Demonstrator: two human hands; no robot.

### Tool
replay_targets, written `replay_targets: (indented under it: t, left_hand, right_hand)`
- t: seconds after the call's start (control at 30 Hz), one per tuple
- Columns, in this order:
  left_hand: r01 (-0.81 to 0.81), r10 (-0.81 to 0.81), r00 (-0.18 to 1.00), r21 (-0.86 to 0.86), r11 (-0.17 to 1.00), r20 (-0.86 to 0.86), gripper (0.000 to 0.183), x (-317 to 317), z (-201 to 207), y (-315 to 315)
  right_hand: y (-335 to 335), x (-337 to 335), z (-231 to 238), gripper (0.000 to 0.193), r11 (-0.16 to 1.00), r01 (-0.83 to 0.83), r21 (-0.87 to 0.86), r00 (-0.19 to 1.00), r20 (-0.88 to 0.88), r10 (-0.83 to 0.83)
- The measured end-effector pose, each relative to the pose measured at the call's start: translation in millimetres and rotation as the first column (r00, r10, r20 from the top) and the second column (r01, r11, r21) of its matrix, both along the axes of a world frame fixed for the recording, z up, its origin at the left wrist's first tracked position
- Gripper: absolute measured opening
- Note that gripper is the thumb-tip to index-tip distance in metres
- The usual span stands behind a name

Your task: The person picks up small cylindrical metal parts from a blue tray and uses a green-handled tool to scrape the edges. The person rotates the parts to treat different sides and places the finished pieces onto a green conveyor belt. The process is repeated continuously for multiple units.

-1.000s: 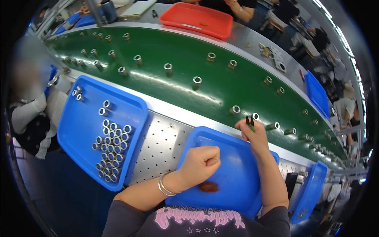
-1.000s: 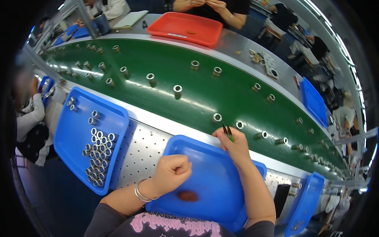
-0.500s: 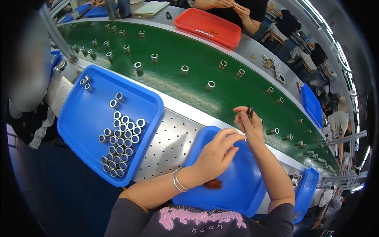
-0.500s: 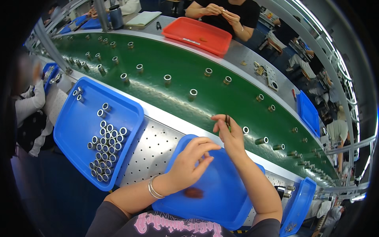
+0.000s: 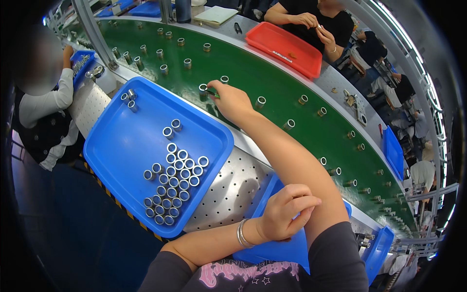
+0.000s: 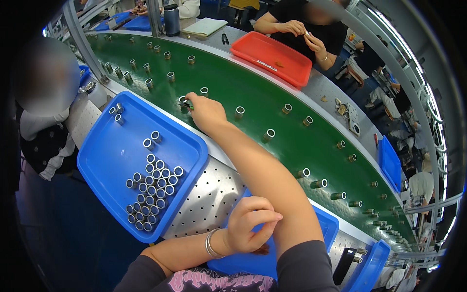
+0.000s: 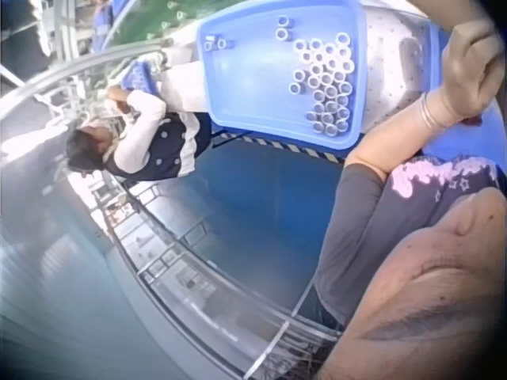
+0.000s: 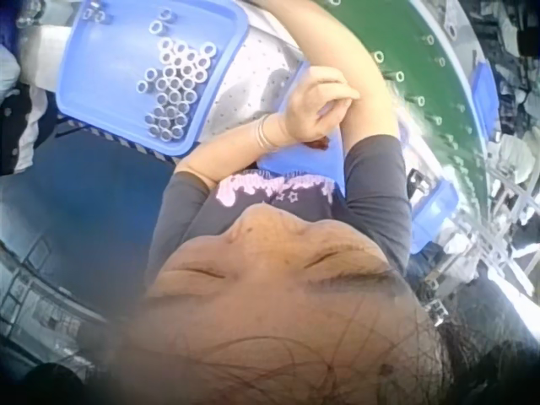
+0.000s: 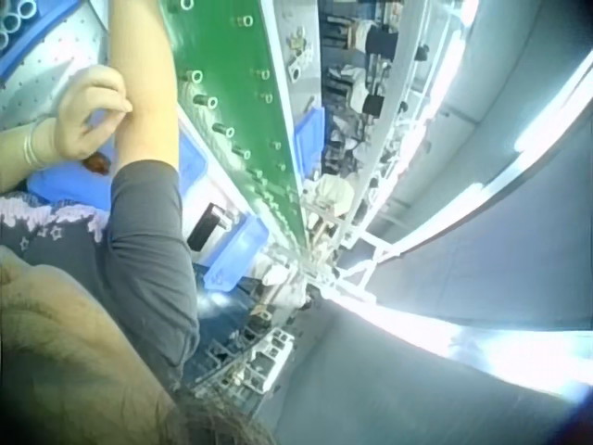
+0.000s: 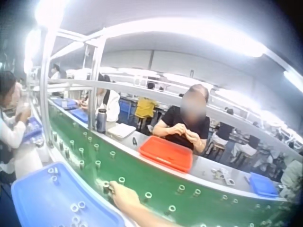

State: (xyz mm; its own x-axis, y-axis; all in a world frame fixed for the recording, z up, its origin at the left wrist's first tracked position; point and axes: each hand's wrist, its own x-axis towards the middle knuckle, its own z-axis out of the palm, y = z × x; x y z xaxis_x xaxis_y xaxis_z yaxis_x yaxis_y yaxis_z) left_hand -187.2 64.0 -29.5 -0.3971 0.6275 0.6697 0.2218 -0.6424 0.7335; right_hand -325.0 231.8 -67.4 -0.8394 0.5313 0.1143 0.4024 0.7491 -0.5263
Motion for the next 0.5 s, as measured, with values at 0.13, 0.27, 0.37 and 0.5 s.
replay_targets:
  t: [0.13,0.27,0.37,0.5]
  left_hand:
    - [-0.036,0.038,0.999,-0.051,0.998,0.038,0.019,-3.0,0.1,2.5]
    - [-0.02,0.028,0.996,-0.1,0.995,0.079,0.017,-5.4,3.8,2.2]
    - [0.001,0.003,0.999,-0.118,0.993,0.04,0.013,-8.2,2.4,6.6]
    - [0.19,-0.086,0.914,-0.231,0.954,0.396,0.01,-1.1,-8.9,16.5]
  right_hand:
    - [14.3,-19.0,-19.7,0.022,0.993,-0.041,0.11,0.999,0.026,0.039]
    - [9.0,-15.0,-23.1,0.017,0.987,-0.029,0.157,0.997,-0.059,0.038]
    - [0.8,20.3,-4.9,0.016,0.998,0.014,-0.063,0.988,-0.15,-0.023]
    - [-1.0,120.0,22.3,0.015,0.93,0.006,-0.367,0.922,-0.359,-0.148]
